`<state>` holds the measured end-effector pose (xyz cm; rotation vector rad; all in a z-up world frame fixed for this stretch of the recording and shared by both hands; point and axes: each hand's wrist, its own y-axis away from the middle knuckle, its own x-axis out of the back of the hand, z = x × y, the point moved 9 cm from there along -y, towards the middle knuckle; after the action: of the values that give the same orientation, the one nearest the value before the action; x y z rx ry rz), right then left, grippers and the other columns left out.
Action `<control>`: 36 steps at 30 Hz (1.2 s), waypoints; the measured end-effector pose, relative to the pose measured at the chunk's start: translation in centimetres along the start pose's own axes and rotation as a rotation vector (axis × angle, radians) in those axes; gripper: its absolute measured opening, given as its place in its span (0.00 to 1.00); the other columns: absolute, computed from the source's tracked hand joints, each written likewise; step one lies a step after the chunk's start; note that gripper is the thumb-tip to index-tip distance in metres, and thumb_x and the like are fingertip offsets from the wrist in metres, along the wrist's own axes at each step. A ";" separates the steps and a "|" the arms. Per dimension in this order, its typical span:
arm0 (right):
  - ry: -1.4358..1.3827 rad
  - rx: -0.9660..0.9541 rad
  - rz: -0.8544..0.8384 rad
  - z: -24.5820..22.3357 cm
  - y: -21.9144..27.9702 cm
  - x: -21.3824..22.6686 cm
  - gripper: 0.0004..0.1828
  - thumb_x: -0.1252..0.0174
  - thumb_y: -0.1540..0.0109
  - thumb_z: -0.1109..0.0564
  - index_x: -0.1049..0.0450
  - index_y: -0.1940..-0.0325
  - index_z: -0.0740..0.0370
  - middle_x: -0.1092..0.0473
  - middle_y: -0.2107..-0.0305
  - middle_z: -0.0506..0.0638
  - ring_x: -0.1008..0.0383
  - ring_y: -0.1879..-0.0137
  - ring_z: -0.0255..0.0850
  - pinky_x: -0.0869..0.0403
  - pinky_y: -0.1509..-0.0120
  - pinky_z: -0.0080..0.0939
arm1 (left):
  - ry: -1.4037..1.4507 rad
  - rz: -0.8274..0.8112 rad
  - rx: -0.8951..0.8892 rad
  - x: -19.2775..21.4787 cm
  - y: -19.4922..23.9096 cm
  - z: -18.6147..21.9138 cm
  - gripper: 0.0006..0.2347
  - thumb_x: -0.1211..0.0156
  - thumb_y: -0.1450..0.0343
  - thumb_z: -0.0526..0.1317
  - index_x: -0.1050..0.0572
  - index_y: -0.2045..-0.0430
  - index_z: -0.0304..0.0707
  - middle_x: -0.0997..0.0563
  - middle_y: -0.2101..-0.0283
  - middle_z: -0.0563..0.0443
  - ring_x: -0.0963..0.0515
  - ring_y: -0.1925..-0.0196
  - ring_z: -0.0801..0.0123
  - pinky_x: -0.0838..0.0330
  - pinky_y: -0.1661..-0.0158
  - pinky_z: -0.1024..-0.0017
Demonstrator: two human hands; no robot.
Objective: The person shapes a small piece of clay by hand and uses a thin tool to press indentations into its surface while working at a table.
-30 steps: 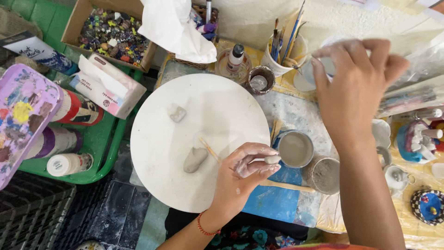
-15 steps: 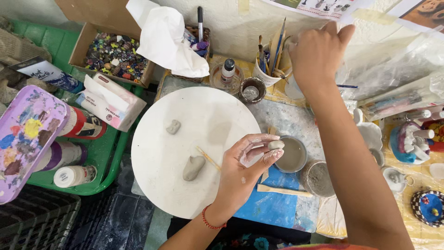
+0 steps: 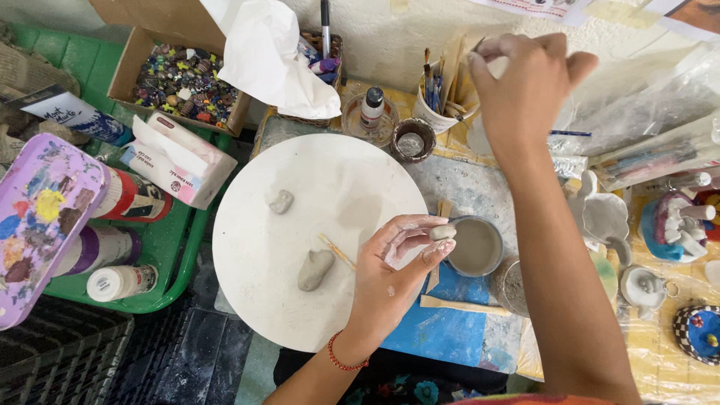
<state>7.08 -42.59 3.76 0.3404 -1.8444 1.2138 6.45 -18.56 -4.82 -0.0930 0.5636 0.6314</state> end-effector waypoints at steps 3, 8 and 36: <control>-0.134 0.077 0.073 -3.3 1.2 6.1 0.04 0.37 0.32 0.59 0.21 0.53 0.60 0.23 0.57 0.52 0.31 0.45 0.49 0.48 0.34 0.51 | 0.173 0.005 -0.016 -0.1 -0.2 0.2 0.13 0.33 0.30 0.30 0.24 0.52 0.28 0.17 0.52 0.45 0.19 0.48 0.69 0.25 0.45 0.72; -0.800 -0.239 -0.123 -4.5 5.2 10.8 0.02 0.49 0.26 0.61 0.33 0.51 0.62 0.29 0.62 0.48 0.31 0.57 0.37 0.35 0.45 0.39 | 0.104 -0.034 -0.086 -0.9 0.6 1.5 0.12 0.35 0.28 0.29 0.24 0.51 0.25 0.18 0.52 0.42 0.19 0.47 0.68 0.24 0.45 0.72; -0.594 -0.196 -0.217 -6.9 22.1 18.5 0.15 0.37 0.41 0.68 0.31 0.52 0.66 0.25 0.64 0.59 0.21 0.60 0.42 0.23 0.56 0.40 | -0.100 -0.324 -0.263 -2.1 6.8 4.7 0.10 0.29 0.27 0.33 0.20 0.52 0.37 0.14 0.53 0.49 0.16 0.47 0.66 0.20 0.44 0.70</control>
<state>-13.96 -21.85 5.89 0.8353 -2.3301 0.8216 3.30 -13.03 0.86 -0.3903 0.3561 0.3887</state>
